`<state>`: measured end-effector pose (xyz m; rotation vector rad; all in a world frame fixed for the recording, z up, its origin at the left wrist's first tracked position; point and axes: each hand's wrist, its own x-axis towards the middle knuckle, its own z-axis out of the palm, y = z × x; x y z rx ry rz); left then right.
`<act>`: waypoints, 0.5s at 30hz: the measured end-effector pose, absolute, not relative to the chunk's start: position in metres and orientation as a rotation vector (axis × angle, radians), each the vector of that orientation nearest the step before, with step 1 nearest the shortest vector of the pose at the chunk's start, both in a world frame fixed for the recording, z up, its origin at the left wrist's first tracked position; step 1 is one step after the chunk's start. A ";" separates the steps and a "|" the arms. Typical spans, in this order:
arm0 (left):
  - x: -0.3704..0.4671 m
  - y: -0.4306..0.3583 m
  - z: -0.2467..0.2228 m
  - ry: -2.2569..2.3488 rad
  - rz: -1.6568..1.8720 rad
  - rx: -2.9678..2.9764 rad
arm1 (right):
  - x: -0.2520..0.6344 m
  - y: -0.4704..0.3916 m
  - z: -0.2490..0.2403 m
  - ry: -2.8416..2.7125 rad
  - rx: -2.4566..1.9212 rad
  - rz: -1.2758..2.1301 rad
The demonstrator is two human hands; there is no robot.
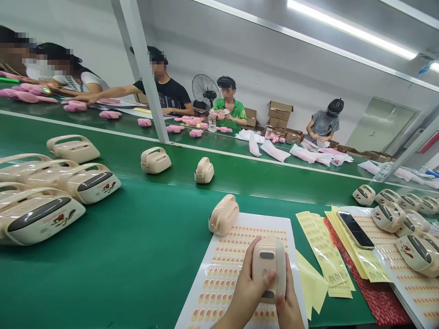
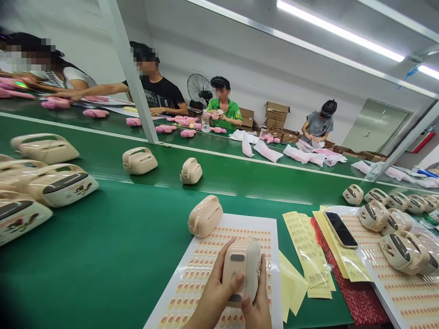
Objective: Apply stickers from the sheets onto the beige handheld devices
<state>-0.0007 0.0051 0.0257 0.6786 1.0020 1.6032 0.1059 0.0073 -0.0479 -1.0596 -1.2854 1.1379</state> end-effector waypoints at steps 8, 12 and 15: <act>-0.019 0.015 -0.003 0.872 1.611 0.293 | 0.115 0.042 -0.032 -1.266 -1.320 1.024; -0.034 0.028 -0.029 0.875 1.615 0.313 | 0.108 0.060 -0.026 -1.311 -1.340 1.252; -0.050 0.038 -0.041 0.876 1.591 0.309 | 0.103 0.094 0.002 -1.419 -1.436 1.317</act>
